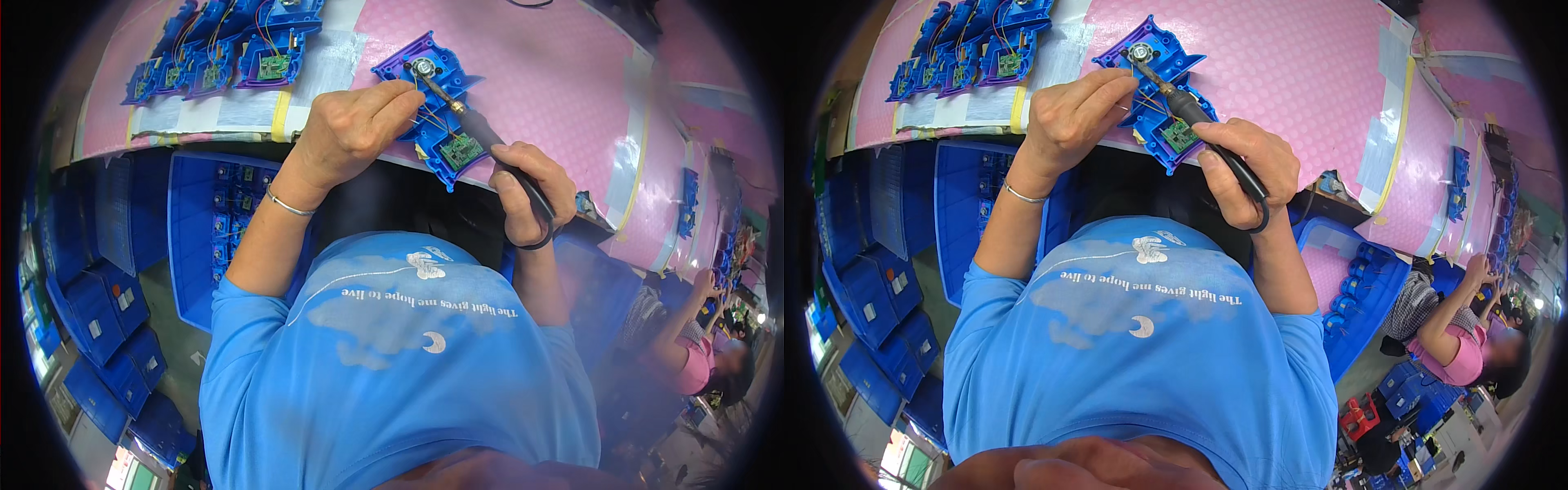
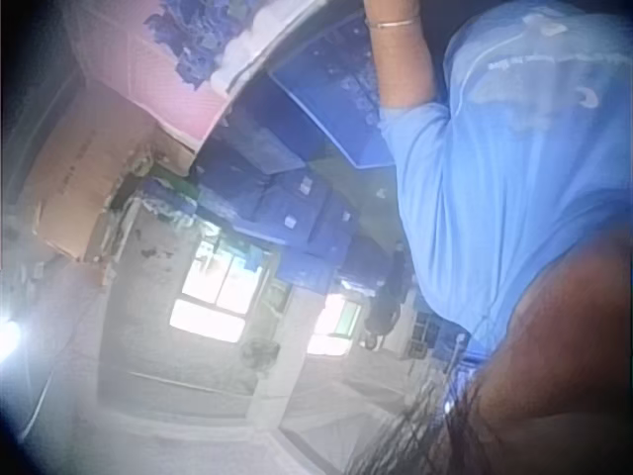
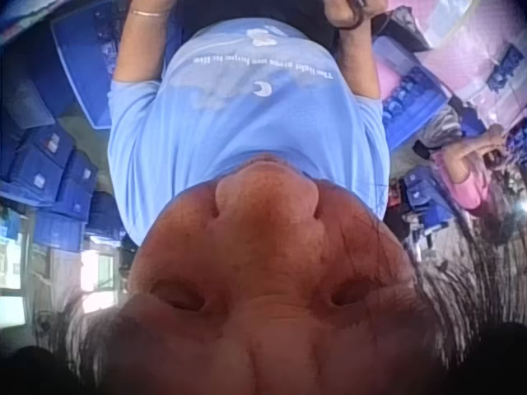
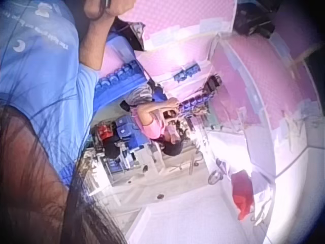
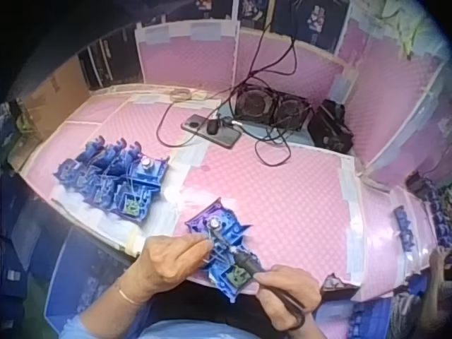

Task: Soldering components onto small blue circuit boards at an industrial assembly line.

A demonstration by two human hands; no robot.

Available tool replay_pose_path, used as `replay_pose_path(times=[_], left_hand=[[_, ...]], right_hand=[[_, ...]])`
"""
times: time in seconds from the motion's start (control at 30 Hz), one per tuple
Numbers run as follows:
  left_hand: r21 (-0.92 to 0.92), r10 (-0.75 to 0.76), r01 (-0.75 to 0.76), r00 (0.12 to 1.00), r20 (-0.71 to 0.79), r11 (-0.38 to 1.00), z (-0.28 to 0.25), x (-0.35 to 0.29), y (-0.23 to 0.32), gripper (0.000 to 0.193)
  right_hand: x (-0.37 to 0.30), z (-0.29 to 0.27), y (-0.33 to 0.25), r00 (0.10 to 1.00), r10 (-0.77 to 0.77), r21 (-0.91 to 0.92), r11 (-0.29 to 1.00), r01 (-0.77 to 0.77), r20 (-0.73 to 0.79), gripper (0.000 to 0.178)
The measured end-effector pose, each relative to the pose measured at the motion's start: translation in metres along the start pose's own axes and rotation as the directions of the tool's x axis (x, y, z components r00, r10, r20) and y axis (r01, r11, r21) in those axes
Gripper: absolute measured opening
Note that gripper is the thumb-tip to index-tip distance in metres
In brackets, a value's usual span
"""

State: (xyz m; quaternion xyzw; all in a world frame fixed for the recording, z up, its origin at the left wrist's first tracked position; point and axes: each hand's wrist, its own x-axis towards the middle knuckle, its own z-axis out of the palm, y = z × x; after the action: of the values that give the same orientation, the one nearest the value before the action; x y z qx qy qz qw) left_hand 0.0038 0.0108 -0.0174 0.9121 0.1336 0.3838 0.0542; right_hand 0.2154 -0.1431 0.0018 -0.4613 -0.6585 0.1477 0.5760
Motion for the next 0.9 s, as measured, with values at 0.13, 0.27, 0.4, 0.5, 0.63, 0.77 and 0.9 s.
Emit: replay_pose_path(times=[0.13,0.27,0.4,0.5,0.63,0.77,0.9], left_hand=[[0.004,0.0,0.0,1.0,0.001,1.0,0.0,0.0,0.0,0.025],[-0.003,-0.005,0.005,1.0,0.0,1.0,0.001,-0.001,0.0,0.025],[-0.01,-0.01,0.01,1.0,0.004,1.0,0.001,-0.001,0.0,0.025],[-0.009,-0.019,0.02,1.0,0.019,1.0,0.0,-0.001,0.0,0.025],[-0.011,-0.024,0.024,0.999,0.025,1.0,0.0,-0.001,0.0,0.025],[-0.009,-0.039,0.039,0.999,0.033,0.999,0.001,-0.002,0.0,0.025],[-0.022,-0.038,0.039,0.999,0.011,0.999,0.002,-0.003,0.0,0.025]], right_hand=[[0.001,0.002,0.002,1.0,-0.017,0.017,1.0,0.017,-0.021,0.029],[0.001,0.0,0.002,1.0,0.009,0.02,1.0,-0.009,0.0,0.029],[0.001,0.0,0.001,0.999,0.036,0.033,0.999,-0.037,0.017,0.03],[0.002,0.0,0.001,1.0,0.022,0.027,0.999,-0.022,0.013,0.029],[0.001,0.0,-0.001,1.0,-0.02,0.007,1.0,0.02,0.0,0.028],[0.0,-0.002,-0.001,0.992,-0.113,0.058,0.992,0.117,-0.056,0.029],[-0.003,-0.009,-0.005,0.996,-0.058,0.026,0.998,0.06,-0.066,0.03]])
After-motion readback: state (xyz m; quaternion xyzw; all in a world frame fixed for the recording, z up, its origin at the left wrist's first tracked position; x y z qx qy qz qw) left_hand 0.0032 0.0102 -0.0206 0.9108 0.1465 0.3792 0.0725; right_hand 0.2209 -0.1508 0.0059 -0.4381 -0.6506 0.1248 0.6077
